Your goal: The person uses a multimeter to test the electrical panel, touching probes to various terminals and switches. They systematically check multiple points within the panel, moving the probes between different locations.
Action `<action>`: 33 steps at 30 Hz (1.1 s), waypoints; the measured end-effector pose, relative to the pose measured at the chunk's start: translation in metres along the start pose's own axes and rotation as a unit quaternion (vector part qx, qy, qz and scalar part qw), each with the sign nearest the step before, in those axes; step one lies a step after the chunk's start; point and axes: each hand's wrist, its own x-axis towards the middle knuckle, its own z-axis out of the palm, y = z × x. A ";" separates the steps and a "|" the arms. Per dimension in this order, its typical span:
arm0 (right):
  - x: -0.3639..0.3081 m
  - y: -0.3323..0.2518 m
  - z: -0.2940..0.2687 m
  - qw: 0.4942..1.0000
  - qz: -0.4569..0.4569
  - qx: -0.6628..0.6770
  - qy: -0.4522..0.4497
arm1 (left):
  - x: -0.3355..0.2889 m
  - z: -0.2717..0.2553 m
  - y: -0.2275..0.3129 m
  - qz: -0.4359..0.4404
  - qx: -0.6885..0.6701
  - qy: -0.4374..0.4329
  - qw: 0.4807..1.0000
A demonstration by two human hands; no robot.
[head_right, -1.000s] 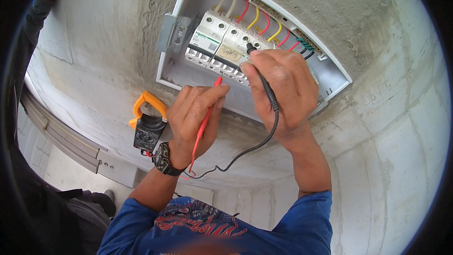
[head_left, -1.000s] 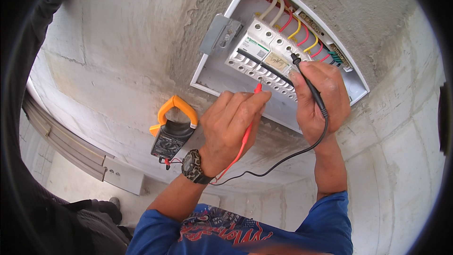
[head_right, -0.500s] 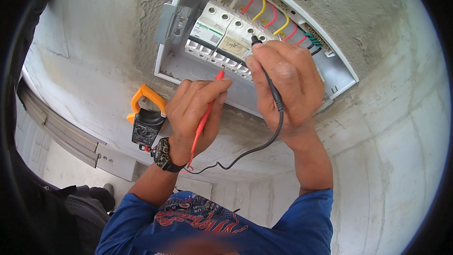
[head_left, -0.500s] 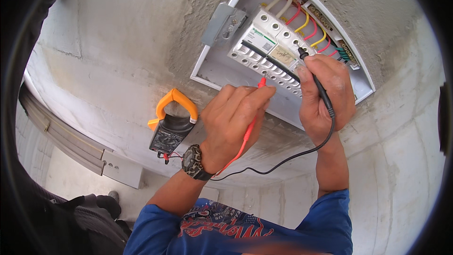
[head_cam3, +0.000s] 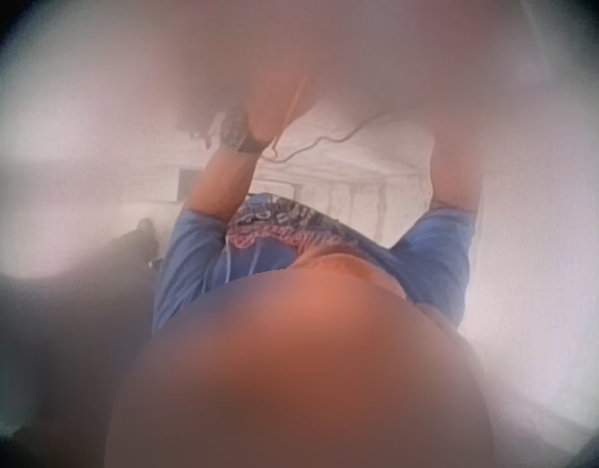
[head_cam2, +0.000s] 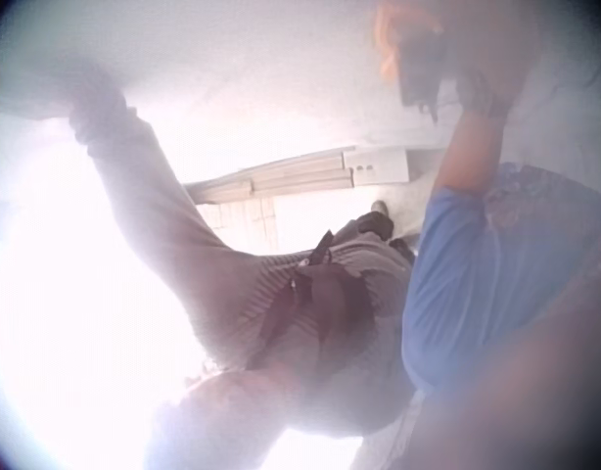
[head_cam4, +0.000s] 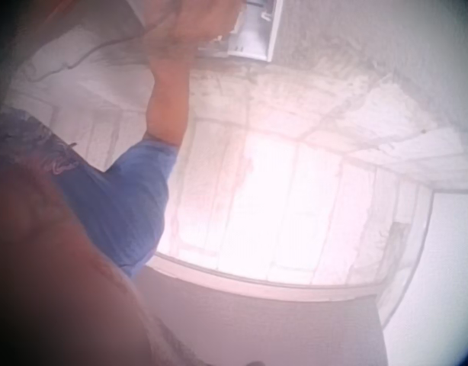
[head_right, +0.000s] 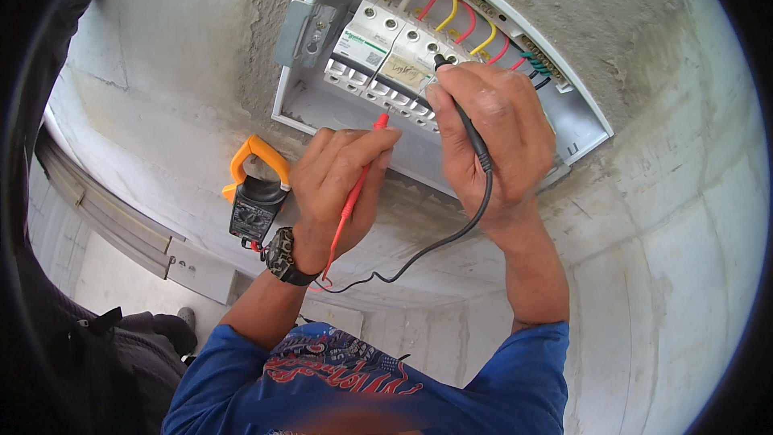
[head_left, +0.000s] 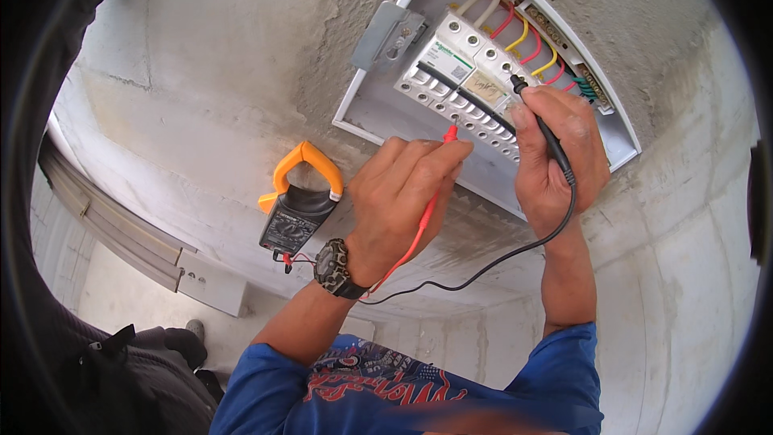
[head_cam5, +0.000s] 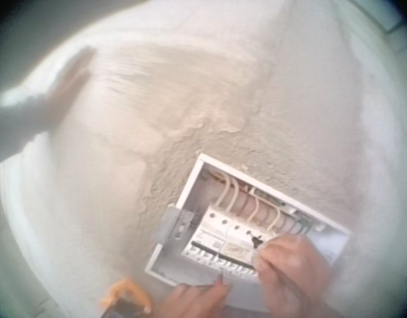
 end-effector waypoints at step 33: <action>0.005 0.000 0.004 0.999 -0.034 -0.019 -0.025 | -0.004 -0.007 -0.005 -0.032 -0.075 0.028 0.996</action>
